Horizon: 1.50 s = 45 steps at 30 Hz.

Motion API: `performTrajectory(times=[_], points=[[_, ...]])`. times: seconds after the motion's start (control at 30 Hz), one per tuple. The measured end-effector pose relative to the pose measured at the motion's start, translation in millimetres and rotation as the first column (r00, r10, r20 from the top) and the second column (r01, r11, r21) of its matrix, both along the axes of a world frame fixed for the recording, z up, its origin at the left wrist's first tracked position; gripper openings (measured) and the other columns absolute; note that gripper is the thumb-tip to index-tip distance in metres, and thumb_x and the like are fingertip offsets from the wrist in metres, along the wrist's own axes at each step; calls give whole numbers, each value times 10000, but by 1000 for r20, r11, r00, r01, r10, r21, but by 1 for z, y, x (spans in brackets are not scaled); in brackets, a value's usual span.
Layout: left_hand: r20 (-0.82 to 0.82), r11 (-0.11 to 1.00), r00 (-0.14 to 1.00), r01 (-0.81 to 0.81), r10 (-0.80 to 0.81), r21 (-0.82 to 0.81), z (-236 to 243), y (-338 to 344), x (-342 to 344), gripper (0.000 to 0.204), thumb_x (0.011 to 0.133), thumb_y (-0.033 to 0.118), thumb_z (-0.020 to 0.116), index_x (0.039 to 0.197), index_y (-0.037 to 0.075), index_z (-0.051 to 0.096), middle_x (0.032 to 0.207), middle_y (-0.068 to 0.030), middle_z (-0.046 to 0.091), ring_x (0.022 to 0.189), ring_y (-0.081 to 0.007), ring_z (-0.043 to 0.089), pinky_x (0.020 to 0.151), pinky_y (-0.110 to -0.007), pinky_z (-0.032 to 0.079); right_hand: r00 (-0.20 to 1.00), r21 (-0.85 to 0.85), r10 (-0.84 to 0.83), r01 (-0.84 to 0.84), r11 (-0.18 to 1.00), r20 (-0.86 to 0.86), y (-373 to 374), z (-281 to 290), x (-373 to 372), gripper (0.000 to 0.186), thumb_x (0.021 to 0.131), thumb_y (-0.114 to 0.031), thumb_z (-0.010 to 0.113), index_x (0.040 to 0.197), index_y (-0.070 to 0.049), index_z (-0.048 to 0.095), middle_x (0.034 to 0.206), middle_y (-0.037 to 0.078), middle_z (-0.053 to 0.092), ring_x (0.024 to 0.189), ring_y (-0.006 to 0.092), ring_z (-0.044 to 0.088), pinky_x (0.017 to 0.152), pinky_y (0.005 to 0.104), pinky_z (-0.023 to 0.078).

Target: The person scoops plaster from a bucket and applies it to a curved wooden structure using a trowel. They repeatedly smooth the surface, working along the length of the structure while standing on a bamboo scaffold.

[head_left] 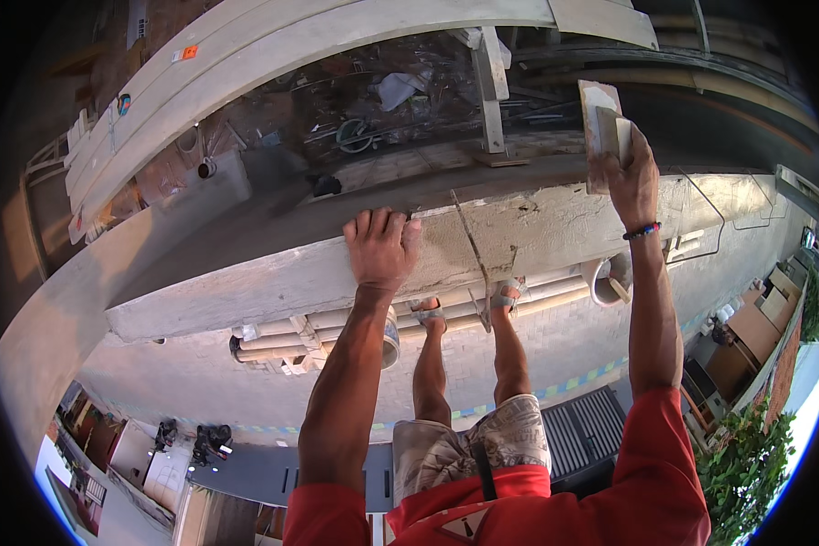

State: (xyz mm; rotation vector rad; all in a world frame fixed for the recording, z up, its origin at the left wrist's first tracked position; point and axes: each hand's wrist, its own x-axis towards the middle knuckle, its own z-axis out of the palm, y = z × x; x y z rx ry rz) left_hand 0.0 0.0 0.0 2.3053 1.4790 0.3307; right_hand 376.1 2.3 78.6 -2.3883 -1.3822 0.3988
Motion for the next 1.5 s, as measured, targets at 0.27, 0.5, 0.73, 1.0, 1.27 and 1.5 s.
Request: performTrajectory(times=[0.27, 0.5, 0.73, 1.0, 1.27, 1.5], points=[[-50, 1000, 999, 19, -18, 23, 4, 1, 3, 314, 956, 361, 514, 858, 94, 647, 932, -41, 622, 932, -269, 538, 835, -425, 357, 990, -32, 8, -12, 999, -138, -87, 7, -154, 651, 763, -77, 706, 1365, -66, 458, 982, 171, 511, 898, 366, 538, 783, 477, 485], [-65, 1000, 997, 29, -28, 9, 4, 3, 7, 307, 961, 331, 505, 850, 80, 644, 932, -54, 636, 915, -276, 556, 829, -437, 368, 994, -77, -69, 63, 995, -79, -94, -20, -150, 749, 738, -49, 720, 1424, -166, 442, 1026, 169, 465, 957, 360, 494, 782, 449, 492], [-75, 999, 996, 49, -47, 25, 3, 3, 7, 275, 954, 299, 514, 856, 78, 645, 946, -50, 641, 929, -277, 564, 828, -447, 372, 946, -94, -304, 315, 944, 112, -123, -24, -19, 619, 783, -65, 667, 1376, -89, 495, 1012, 199, 547, 907, 361, 574, 797, 448, 487], [-111, 999, 993, 32, -33, -8, 2, 1, 4, 293, 965, 304, 491, 880, 64, 636, 973, -74, 630, 964, -294, 552, 851, -450, 366, 840, 38, -541, 542, 839, -43, -193, 7, 111, 556, 900, -178, 603, 1398, 18, 451, 1096, 222, 635, 1005, 237, 627, 852, 347, 495], [-59, 996, 997, 49, -44, 77, -1, 1, 9, 272, 967, 317, 496, 880, 86, 610, 963, -52, 624, 944, -282, 552, 826, -452, 360, 912, 49, -410, 409, 911, 22, -188, -5, 155, 542, 875, -237, 612, 1367, -35, 504, 1073, 242, 673, 980, 369, 661, 858, 424, 494], [-115, 994, 992, 69, -59, 84, -4, -1, 6, 302, 981, 334, 471, 878, 83, 605, 966, -62, 622, 937, -294, 550, 818, -450, 358, 855, -84, -514, 509, 857, -62, -172, -13, 138, 523, 891, -234, 580, 1362, -22, 495, 1061, 277, 659, 943, 402, 660, 839, 444, 503]])
